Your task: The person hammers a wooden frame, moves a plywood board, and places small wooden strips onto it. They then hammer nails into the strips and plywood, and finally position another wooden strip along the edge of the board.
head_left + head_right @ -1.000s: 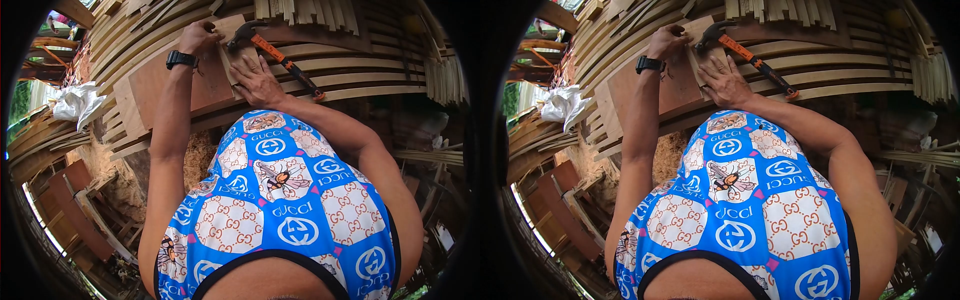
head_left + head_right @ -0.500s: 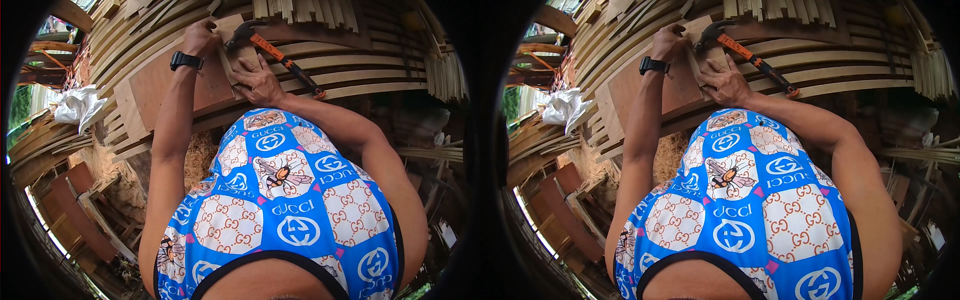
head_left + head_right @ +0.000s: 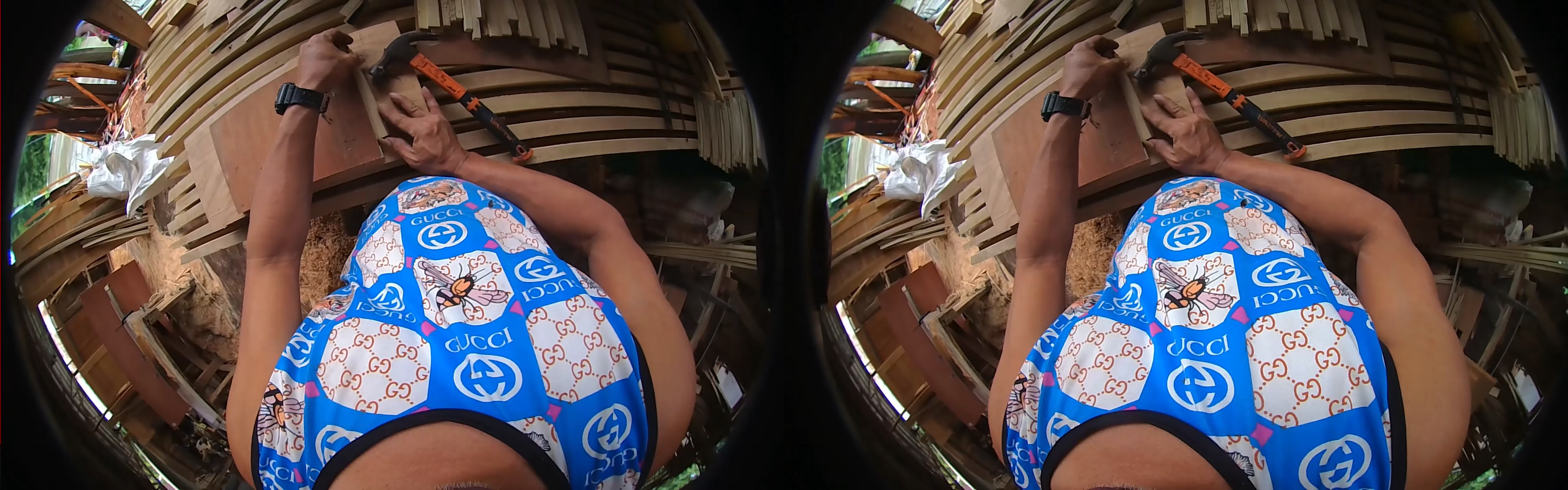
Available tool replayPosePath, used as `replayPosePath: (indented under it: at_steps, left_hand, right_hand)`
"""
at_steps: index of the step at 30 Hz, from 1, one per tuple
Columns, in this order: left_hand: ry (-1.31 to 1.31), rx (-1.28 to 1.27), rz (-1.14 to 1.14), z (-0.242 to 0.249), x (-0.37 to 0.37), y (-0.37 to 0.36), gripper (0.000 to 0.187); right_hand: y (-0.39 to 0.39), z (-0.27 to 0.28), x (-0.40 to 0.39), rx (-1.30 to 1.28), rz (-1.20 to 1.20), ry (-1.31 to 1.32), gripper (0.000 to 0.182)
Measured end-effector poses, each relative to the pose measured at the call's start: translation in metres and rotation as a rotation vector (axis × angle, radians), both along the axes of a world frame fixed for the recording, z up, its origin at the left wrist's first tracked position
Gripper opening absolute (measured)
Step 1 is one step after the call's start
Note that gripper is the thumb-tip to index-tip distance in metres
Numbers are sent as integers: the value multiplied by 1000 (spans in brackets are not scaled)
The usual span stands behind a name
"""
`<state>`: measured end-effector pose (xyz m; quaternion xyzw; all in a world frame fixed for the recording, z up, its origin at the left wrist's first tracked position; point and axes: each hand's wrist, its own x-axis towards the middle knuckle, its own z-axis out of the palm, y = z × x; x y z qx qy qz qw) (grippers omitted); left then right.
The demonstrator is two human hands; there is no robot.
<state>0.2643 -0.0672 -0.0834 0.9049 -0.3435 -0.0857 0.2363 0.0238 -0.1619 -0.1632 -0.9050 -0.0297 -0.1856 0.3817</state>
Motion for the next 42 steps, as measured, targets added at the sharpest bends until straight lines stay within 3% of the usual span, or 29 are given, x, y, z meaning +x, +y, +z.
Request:
replayPosePath:
  at_steps: [19, 29, 31, 42]
  left_hand:
    - [94, -9, -97, 0, 10, 3, 55]
    - [93, 79, -162, 7, 15, 2, 52]
    - [81, 101, -160, 4, 17, 3, 51]
    - [118, 136, -219, 6, 24, 9, 45]
  right_hand:
    - [-6, -7, -2, -179, 85, -163, 44]
    - [-13, -4, -1, -216, 163, -174, 45]
    - [-14, -4, 1, -349, 207, -190, 44]
    - [-15, -9, 6, -313, 289, -269, 48]
